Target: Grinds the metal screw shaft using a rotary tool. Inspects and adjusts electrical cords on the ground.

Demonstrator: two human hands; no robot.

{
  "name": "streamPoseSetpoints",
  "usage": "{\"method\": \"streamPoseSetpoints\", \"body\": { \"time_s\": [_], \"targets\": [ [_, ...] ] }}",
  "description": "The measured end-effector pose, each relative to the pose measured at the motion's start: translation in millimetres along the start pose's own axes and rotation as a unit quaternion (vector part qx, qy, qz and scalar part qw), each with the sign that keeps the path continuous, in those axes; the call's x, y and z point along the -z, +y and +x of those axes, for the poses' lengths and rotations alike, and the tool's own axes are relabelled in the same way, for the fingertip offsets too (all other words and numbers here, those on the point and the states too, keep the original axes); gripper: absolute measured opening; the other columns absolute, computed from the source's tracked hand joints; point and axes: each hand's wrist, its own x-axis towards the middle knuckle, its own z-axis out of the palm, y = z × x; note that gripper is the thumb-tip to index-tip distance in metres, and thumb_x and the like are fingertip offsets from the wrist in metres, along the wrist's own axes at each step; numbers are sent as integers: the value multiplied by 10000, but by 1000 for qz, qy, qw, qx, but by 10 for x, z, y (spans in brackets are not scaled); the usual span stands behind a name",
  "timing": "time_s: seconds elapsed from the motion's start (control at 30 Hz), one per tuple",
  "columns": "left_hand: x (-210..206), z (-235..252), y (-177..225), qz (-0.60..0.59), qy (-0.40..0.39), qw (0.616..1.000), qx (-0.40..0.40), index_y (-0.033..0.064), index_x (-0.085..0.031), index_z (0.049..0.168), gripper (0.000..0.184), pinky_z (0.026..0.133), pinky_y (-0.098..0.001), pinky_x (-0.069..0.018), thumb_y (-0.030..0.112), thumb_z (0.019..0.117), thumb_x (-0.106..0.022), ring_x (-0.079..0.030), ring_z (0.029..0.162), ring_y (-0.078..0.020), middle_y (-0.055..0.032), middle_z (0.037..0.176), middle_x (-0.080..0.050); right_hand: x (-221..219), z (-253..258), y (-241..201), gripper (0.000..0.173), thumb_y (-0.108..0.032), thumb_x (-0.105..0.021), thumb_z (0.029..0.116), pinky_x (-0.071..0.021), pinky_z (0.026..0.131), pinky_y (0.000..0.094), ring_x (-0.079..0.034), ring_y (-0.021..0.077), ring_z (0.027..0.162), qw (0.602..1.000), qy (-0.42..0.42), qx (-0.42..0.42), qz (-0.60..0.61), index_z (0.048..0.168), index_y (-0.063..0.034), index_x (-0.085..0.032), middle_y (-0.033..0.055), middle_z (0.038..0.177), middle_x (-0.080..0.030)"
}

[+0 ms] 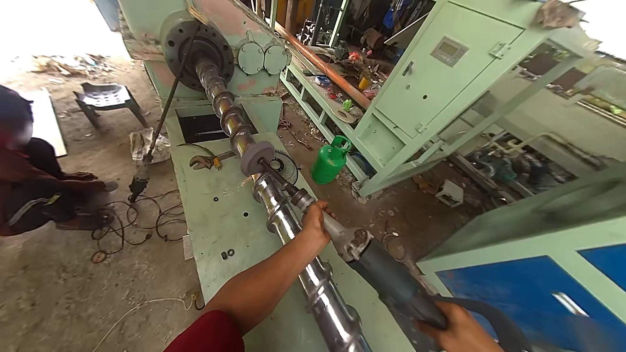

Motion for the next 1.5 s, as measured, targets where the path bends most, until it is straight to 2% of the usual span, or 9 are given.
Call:
{"method": "streamPoseSetpoints", "body": {
  "time_s": [0.3, 0.4, 0.57, 0.73, 0.87, 1.1, 1.2, 1.33, 1.5],
  "targets": [
    [-168, 346, -111, 38, 23, 999, 3, 69, -525, 992, 119, 528, -333, -525, 93, 938, -629, -548, 576, -181, -64, 745, -524, -125, 265, 240, 395, -395, -849, 765, -571, 628, 486, -666, 228, 619, 995, -15, -28, 94, 930, -61, -718, 89, 740, -688],
    [-172, 386, -127, 38, 25, 999, 4, 69, -522, 1003, 132, 529, -335, -523, 92, 937, -634, -544, 578, -180, -63, 751, -519, -152, 286, 255, 379, -371, -857, 765, -567, 596, 454, -653, 212, 592, 992, -23, -30, 117, 930, -62, -713, 81, 722, -681],
    [-131, 264, -99, 20, 26, 999, -2, 64, -531, 996, 122, 527, -326, -524, 78, 939, -638, -545, 575, -174, -63, 747, -526, -127, 189, 208, 357, -351, -842, 770, -578, 644, 463, -674, 205, 637, 995, -15, -11, 99, 940, -60, -723, 79, 757, -700],
    [1, 99, -32, -1, 17, 1000, 1, 84, -527, 974, 100, 536, -334, -532, 94, 945, -622, -544, 564, -172, -48, 719, -516, -64, 70, 92, 368, -396, -829, 788, -555, 670, 502, -671, 225, 672, 998, -17, -5, 53, 919, -68, -726, 83, 756, -690],
    [139, -25, 22, -1, 10, 1000, -3, 97, -513, 960, 74, 553, -343, -534, 109, 967, -586, -530, 564, -172, -37, 714, -495, -49, 28, 17, 368, -407, -817, 795, -548, 722, 550, -690, 258, 744, 1000, -21, 6, 18, 922, -72, -734, 102, 790, -704],
    [176, -91, 68, -9, 20, 1000, -8, 99, -506, 925, 77, 548, -346, -537, 99, 949, -579, -529, 547, -173, -41, 698, -498, 6, 6, -48, 411, -450, -811, 799, -543, 780, 593, -708, 302, 819, 1000, -7, 18, -15, 945, -72, -745, 129, 836, -723],
    [108, -46, 50, -4, 11, 1000, -1, 97, -504, 941, 82, 556, -339, -535, 90, 948, -586, -532, 559, -172, -41, 707, -497, -10, 8, -31, 408, -470, -809, 787, -549, 755, 587, -707, 286, 791, 1000, 8, 10, -13, 923, -91, -744, 110, 804, -718],
    [-21, 59, 19, 7, 14, 1000, 4, 84, -512, 971, 95, 543, -332, -534, 80, 943, -603, -539, 564, -173, -52, 726, -507, -23, 43, 8, 432, -465, -819, 783, -551, 734, 577, -696, 285, 753, 1000, 5, -5, 12, 932, -68, -738, 119, 792, -707],
    [-134, 201, -42, 30, 20, 999, 10, 68, -527, 982, 114, 529, -329, -529, 89, 937, -630, -553, 576, -179, -65, 743, -526, -90, 103, 107, 420, -474, -831, 766, -574, 666, 516, -685, 237, 661, 998, -2, -33, 50, 906, -91, -732, 82, 750, -701]
  ]
}}
